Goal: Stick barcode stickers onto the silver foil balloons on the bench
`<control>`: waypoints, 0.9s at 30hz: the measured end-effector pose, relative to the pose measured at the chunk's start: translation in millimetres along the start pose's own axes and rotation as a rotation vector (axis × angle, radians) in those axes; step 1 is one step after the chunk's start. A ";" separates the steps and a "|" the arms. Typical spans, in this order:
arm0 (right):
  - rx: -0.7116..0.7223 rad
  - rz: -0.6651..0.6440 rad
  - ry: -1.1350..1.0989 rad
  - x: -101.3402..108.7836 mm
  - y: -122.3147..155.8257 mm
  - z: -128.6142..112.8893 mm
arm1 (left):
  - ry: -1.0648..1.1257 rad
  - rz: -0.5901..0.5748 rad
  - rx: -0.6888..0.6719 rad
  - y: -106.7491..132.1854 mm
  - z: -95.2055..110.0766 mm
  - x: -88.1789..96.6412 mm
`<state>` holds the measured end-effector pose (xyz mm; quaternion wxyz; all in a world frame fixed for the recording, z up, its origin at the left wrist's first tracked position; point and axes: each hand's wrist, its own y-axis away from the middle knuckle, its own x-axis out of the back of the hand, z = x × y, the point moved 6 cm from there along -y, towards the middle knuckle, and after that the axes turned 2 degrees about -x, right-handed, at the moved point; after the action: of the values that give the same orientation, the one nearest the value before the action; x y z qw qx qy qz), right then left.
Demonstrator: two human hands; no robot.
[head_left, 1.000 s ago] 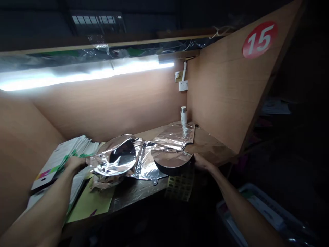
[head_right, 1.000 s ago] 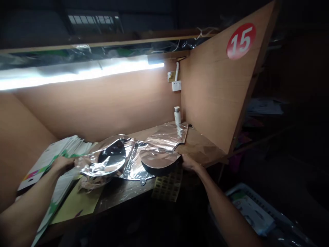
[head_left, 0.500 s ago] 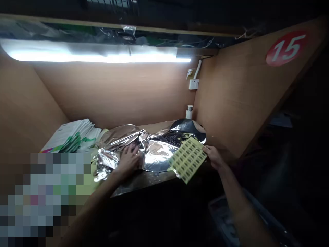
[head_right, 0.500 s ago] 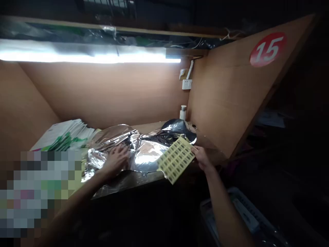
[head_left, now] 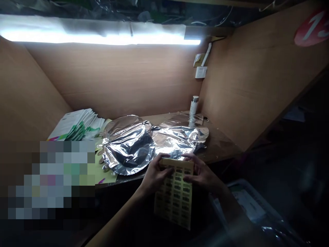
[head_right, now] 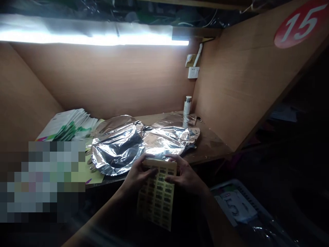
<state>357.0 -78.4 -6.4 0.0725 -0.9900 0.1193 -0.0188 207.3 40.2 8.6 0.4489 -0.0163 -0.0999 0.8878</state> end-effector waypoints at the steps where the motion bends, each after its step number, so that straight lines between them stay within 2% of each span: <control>1: 0.027 0.006 0.044 -2.6 2.3 0.4 | -0.012 0.033 0.008 2.2 -1.6 2.8; 4: 0.052 0.054 0.080 -8.7 4.9 7.1 | -0.024 0.101 0.044 6.8 -6.2 7.4; 8: -0.002 0.107 -0.112 -14.2 0.7 28.7 | -0.159 0.130 0.060 7.5 -9.0 13.1; 11: -0.049 0.063 -0.173 -20.3 -1.3 40.1 | -0.226 0.125 0.063 6.6 -10.3 17.2; 14: -0.015 0.102 -0.022 -18.5 -0.3 35.8 | -0.235 0.128 0.059 6.9 -11.9 18.3; 17: 0.140 0.197 0.238 -12.6 2.5 18.2 | -0.327 0.132 0.047 7.9 -12.3 16.4; 20: 0.302 0.150 0.422 -17.0 4.7 5.0 | -0.407 0.140 0.031 9.4 -11.3 14.8; 23: 0.373 0.173 0.500 -19.2 7.0 1.6 | -0.479 0.161 0.004 11.6 -9.5 14.8; 27: 0.378 0.167 0.539 -25.5 9.7 6.1 | -0.526 0.141 -0.050 14.7 -9.0 12.1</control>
<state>330.3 -80.8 -14.4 0.2217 -0.9054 0.2092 -0.2957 189.5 42.9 -2.3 0.3441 0.1969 -0.2335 0.8878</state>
